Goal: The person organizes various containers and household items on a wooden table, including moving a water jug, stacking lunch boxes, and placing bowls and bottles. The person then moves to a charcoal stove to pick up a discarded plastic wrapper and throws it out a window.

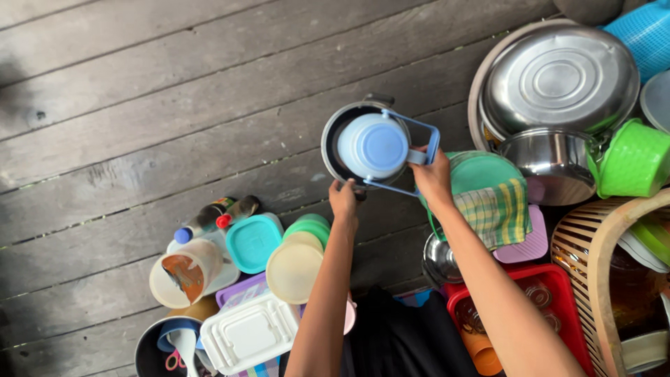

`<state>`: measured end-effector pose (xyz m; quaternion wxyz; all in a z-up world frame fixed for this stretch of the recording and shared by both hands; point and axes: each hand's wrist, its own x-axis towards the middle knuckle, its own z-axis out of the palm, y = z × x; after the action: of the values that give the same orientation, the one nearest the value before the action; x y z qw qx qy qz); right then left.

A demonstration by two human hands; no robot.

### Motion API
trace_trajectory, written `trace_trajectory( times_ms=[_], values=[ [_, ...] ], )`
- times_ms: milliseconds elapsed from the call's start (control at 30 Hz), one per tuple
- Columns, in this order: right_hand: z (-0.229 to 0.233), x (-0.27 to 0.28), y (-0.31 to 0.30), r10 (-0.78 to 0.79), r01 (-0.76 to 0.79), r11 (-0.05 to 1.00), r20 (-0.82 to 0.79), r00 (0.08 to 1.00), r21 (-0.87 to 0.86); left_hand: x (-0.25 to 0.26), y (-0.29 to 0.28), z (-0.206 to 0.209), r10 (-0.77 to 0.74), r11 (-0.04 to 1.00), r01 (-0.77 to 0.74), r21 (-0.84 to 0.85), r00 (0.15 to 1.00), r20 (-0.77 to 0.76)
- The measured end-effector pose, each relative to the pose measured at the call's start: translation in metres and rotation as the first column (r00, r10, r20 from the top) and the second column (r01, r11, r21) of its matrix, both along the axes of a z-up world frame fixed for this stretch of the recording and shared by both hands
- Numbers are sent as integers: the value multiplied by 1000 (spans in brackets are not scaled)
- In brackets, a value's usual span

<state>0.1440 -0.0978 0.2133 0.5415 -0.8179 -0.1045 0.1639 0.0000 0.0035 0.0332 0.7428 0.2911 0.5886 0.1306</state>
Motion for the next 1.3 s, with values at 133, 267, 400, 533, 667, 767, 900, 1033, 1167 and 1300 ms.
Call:
trace_trajectory(
  times_ms=[133,267,400,533,667,767,900,1033,1167,1300],
  values=[
    [15,-17,16,-116,118,992,65,991,-39,1,13,30,-121,987,108,-119,988,-101],
    [26,-22,28,-218,222,975,121,968,-15,2,8,9,-135,983,129,-131,990,-39],
    [69,-35,-1,-231,244,909,-79,970,339,4,5,3,-5,1000,4,4,989,150],
    [170,-55,-50,-401,478,830,-288,870,287,-5,21,75,-153,946,226,233,943,-294],
    [273,-74,-92,-372,550,682,-418,829,483,-40,43,196,-169,896,231,378,967,-192],
    [343,-102,-128,-494,601,646,-343,799,470,-65,49,286,-196,877,226,423,974,-114],
    [422,-148,-175,-514,528,568,-229,827,631,-88,45,387,-160,909,108,403,982,96],
    [471,-180,-215,-731,741,375,-313,606,558,-108,21,480,-170,890,84,449,973,155],
    [473,-184,-249,-694,740,171,-454,559,650,-128,-8,559,-190,921,62,386,934,304],
    [472,-211,-265,-877,725,145,-252,409,673,-130,-43,606,-212,958,97,269,871,442]
  ],
)
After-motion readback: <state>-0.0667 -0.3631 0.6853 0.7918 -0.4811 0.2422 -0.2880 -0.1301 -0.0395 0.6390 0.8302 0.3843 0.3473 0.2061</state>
